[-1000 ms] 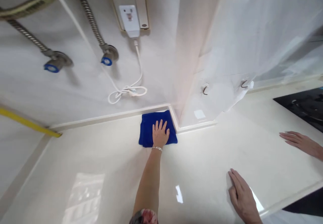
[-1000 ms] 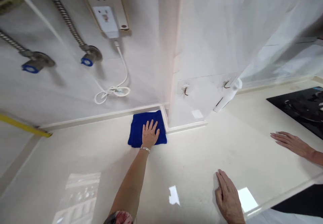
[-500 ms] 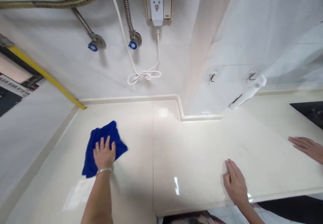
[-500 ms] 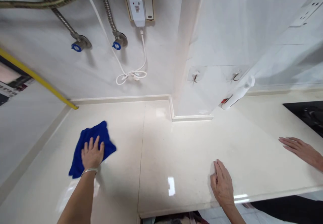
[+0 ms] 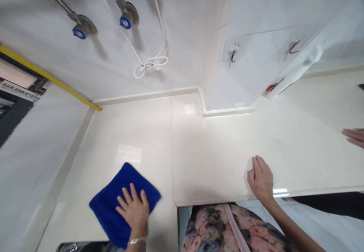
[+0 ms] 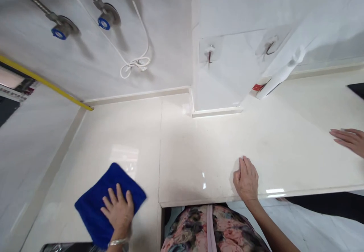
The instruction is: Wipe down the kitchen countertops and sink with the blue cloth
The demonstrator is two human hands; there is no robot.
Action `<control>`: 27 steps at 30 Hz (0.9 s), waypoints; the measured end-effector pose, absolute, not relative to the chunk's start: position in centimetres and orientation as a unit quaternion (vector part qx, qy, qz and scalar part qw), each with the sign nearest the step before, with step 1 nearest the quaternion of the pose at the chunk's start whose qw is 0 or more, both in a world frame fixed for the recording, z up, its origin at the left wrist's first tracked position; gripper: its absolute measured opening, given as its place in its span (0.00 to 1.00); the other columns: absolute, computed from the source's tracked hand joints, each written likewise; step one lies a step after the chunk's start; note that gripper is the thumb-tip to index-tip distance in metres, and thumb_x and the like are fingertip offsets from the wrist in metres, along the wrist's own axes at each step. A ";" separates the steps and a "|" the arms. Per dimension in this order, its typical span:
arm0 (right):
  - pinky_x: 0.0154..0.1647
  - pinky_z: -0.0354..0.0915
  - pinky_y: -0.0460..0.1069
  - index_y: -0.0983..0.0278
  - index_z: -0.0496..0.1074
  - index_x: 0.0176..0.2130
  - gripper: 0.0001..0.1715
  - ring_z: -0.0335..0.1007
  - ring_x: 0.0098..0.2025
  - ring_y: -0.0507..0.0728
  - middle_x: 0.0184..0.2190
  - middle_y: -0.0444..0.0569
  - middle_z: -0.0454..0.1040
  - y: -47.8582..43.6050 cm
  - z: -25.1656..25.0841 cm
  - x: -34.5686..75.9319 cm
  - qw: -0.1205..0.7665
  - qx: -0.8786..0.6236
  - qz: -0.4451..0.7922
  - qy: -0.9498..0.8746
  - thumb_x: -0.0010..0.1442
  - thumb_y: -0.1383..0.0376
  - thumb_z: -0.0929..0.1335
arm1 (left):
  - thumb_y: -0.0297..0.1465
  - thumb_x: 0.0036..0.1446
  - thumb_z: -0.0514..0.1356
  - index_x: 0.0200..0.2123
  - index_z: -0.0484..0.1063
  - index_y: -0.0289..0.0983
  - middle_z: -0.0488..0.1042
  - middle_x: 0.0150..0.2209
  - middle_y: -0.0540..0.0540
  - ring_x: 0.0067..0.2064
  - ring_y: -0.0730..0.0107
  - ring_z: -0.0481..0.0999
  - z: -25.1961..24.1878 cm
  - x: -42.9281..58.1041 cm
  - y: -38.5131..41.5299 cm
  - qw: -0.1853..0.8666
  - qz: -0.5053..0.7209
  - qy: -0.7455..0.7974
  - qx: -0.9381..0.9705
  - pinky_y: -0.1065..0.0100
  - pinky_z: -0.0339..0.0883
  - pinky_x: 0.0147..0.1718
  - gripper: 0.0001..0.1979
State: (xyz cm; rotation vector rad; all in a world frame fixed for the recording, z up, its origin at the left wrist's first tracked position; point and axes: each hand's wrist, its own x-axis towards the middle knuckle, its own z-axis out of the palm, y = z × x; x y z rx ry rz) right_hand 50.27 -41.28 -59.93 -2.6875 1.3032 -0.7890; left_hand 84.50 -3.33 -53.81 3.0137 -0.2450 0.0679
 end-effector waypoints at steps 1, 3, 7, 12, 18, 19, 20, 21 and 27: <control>0.70 0.60 0.68 0.68 0.59 0.70 0.34 0.58 0.70 0.69 0.69 0.62 0.63 -41.2 -59.9 50.2 0.028 -0.870 -0.252 0.423 0.67 0.68 0.61 | 0.45 0.71 0.40 0.72 0.56 0.30 0.51 0.75 0.28 0.77 0.31 0.42 -54.0 82.6 -4.0 0.050 0.019 -0.102 0.993 0.28 0.44 0.70 0.35; 0.70 0.59 0.67 0.69 0.59 0.71 0.35 0.57 0.71 0.69 0.69 0.62 0.62 -41.2 -59.8 50.1 0.034 -0.870 -0.246 0.426 0.67 0.67 0.61 | 0.42 0.71 0.42 0.72 0.56 0.30 0.51 0.75 0.29 0.77 0.32 0.40 -54.5 79.3 -5.2 0.027 0.016 -0.151 0.988 0.28 0.44 0.70 0.33; 0.71 0.58 0.67 0.69 0.58 0.71 0.35 0.56 0.72 0.69 0.70 0.62 0.61 -41.0 -59.5 50.1 0.047 -0.871 -0.234 0.430 0.67 0.67 0.61 | 0.39 0.70 0.46 0.72 0.56 0.33 0.49 0.76 0.31 0.78 0.35 0.33 -55.1 76.6 -7.7 -0.002 -0.010 -0.253 0.967 0.30 0.44 0.71 0.31; 0.72 0.57 0.67 0.67 0.57 0.72 0.36 0.56 0.72 0.68 0.70 0.62 0.61 -40.9 -59.3 50.3 0.052 -0.870 -0.232 0.432 0.68 0.67 0.61 | 0.37 0.69 0.50 0.72 0.55 0.42 0.49 0.76 0.37 0.78 0.38 0.34 -55.3 79.5 -10.7 0.010 -0.031 -0.354 0.935 0.31 0.45 0.72 0.30; 0.70 0.60 0.68 0.68 0.56 0.73 0.36 0.58 0.71 0.70 0.69 0.63 0.62 -40.9 -59.8 49.9 0.049 -0.877 -0.231 0.420 0.68 0.66 0.61 | 0.39 0.69 0.53 0.72 0.55 0.49 0.52 0.76 0.41 0.77 0.37 0.44 -55.0 85.5 -14.7 0.035 -0.007 -0.417 0.908 0.31 0.51 0.70 0.30; 0.70 0.60 0.68 0.68 0.55 0.73 0.37 0.58 0.71 0.71 0.69 0.63 0.62 -41.0 -60.0 49.8 0.046 -0.879 -0.232 0.415 0.68 0.66 0.61 | 0.39 0.69 0.53 0.72 0.55 0.50 0.53 0.76 0.42 0.77 0.38 0.45 -54.9 86.5 -15.3 0.038 -0.006 -0.427 0.904 0.32 0.52 0.70 0.30; 0.69 0.60 0.68 0.68 0.55 0.73 0.37 0.58 0.71 0.71 0.69 0.63 0.61 -41.0 -60.1 49.7 0.044 -0.881 -0.234 0.409 0.68 0.66 0.61 | 0.40 0.69 0.53 0.72 0.55 0.51 0.53 0.76 0.42 0.77 0.38 0.46 -54.9 87.6 -15.8 0.040 -0.006 -0.436 0.899 0.32 0.53 0.70 0.30; 0.69 0.61 0.68 0.68 0.54 0.73 0.38 0.58 0.71 0.71 0.69 0.63 0.61 -41.1 -60.2 49.6 0.040 -0.882 -0.237 0.405 0.68 0.66 0.61 | 0.40 0.69 0.53 0.72 0.55 0.51 0.53 0.76 0.43 0.77 0.39 0.47 -54.8 88.6 -16.3 0.042 -0.008 -0.444 0.895 0.32 0.53 0.70 0.30; 0.69 0.60 0.70 0.67 0.52 0.75 0.40 0.58 0.71 0.74 0.71 0.62 0.59 -41.2 -60.8 49.3 0.044 -0.886 -0.233 0.397 0.67 0.63 0.60 | 0.42 0.70 0.51 0.72 0.56 0.52 0.53 0.76 0.44 0.77 0.42 0.48 -54.6 94.3 -19.7 0.060 -0.006 -0.434 0.899 0.34 0.51 0.71 0.29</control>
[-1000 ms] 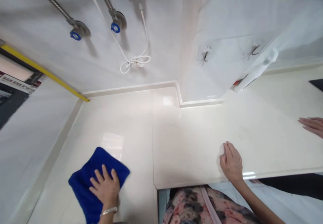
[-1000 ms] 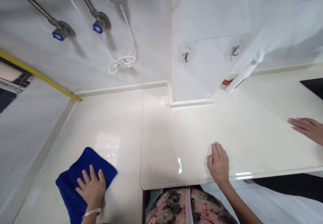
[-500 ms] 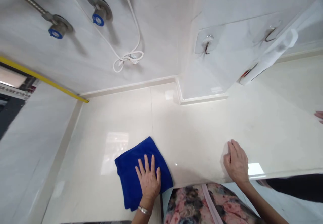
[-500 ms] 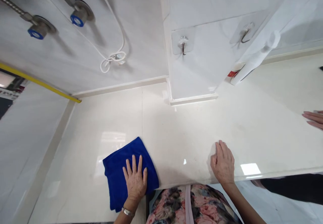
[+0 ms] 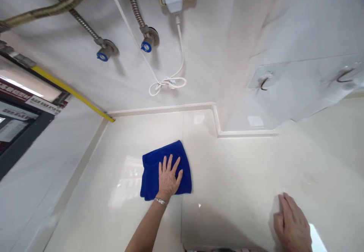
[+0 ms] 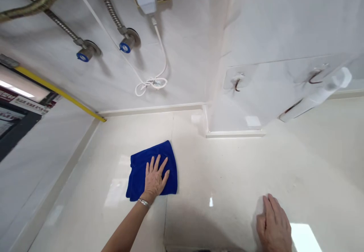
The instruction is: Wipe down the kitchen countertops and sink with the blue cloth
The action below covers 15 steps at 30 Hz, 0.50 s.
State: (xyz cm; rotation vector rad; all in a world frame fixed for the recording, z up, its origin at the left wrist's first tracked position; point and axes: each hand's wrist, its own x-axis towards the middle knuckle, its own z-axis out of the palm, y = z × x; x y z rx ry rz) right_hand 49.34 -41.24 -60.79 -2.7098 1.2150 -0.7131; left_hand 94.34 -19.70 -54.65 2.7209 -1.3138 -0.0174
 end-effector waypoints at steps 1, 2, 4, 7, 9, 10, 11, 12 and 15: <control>0.70 0.60 0.71 0.67 0.53 0.74 0.40 0.58 0.71 0.74 0.71 0.62 0.59 -41.2 -60.9 49.3 0.047 -0.885 -0.230 0.402 0.67 0.63 0.60 | 0.43 0.70 0.51 0.72 0.56 0.52 0.53 0.76 0.44 0.77 0.42 0.48 -54.6 95.3 -20.3 0.063 -0.005 -0.431 0.900 0.34 0.50 0.72 0.29; 0.69 0.60 0.71 0.67 0.53 0.74 0.40 0.58 0.70 0.74 0.71 0.62 0.59 -41.3 -61.1 49.2 0.050 -0.884 -0.227 0.406 0.67 0.62 0.60 | 0.44 0.70 0.50 0.72 0.56 0.52 0.53 0.76 0.44 0.77 0.42 0.48 -54.6 96.2 -21.0 0.065 -0.005 -0.428 0.901 0.34 0.50 0.72 0.29; 0.69 0.60 0.71 0.68 0.55 0.74 0.39 0.59 0.70 0.75 0.70 0.62 0.61 -41.3 -61.4 49.1 0.052 -0.880 -0.217 0.419 0.67 0.61 0.59 | 0.45 0.70 0.49 0.72 0.56 0.52 0.53 0.76 0.44 0.77 0.43 0.47 -54.7 98.1 -22.2 0.070 -0.007 -0.419 0.905 0.35 0.49 0.72 0.29; 0.69 0.60 0.72 0.68 0.56 0.73 0.39 0.61 0.69 0.76 0.69 0.63 0.62 -41.4 -61.6 49.0 0.052 -0.877 -0.207 0.431 0.67 0.61 0.59 | 0.45 0.71 0.47 0.71 0.58 0.51 0.54 0.76 0.44 0.77 0.44 0.48 -54.9 101.0 -24.1 0.080 -0.002 -0.392 0.916 0.37 0.48 0.73 0.28; 0.69 0.60 0.72 0.69 0.56 0.73 0.40 0.60 0.69 0.76 0.69 0.63 0.61 -41.3 -61.7 48.9 0.057 -0.878 -0.206 0.428 0.67 0.61 0.59 | 0.45 0.71 0.47 0.71 0.58 0.51 0.54 0.76 0.44 0.77 0.44 0.48 -55.0 102.9 -25.2 0.087 0.006 -0.366 0.927 0.38 0.47 0.73 0.28; 0.70 0.60 0.72 0.69 0.55 0.74 0.40 0.60 0.70 0.76 0.70 0.63 0.61 -41.3 -61.7 48.9 0.059 -0.879 -0.206 0.425 0.67 0.62 0.59 | 0.45 0.71 0.47 0.71 0.58 0.51 0.53 0.76 0.44 0.77 0.44 0.48 -55.1 103.8 -25.7 0.090 0.010 -0.351 0.932 0.38 0.46 0.73 0.28; 0.69 0.61 0.72 0.69 0.54 0.74 0.40 0.59 0.70 0.76 0.70 0.63 0.60 -41.4 -61.7 48.8 0.060 -0.881 -0.205 0.422 0.67 0.62 0.59 | 0.45 0.71 0.47 0.72 0.58 0.51 0.53 0.76 0.44 0.77 0.44 0.48 -55.2 104.5 -26.1 0.093 0.013 -0.335 0.938 0.39 0.45 0.73 0.28; 0.69 0.61 0.72 0.68 0.53 0.75 0.41 0.59 0.70 0.76 0.70 0.63 0.60 -41.4 -61.9 48.7 0.057 -0.883 -0.205 0.418 0.67 0.62 0.59 | 0.45 0.71 0.46 0.72 0.58 0.50 0.53 0.76 0.44 0.77 0.44 0.47 -55.2 105.2 -26.5 0.095 0.015 -0.319 0.943 0.39 0.45 0.73 0.29; 0.64 0.66 0.73 0.65 0.48 0.76 0.44 0.61 0.68 0.78 0.70 0.64 0.60 -41.7 -62.6 47.9 0.037 -0.895 -0.196 0.398 0.65 0.63 0.60 | 0.45 0.71 0.45 0.72 0.57 0.48 0.52 0.76 0.42 0.77 0.42 0.46 -55.1 107.1 -27.6 0.097 0.010 -0.271 0.958 0.38 0.43 0.73 0.30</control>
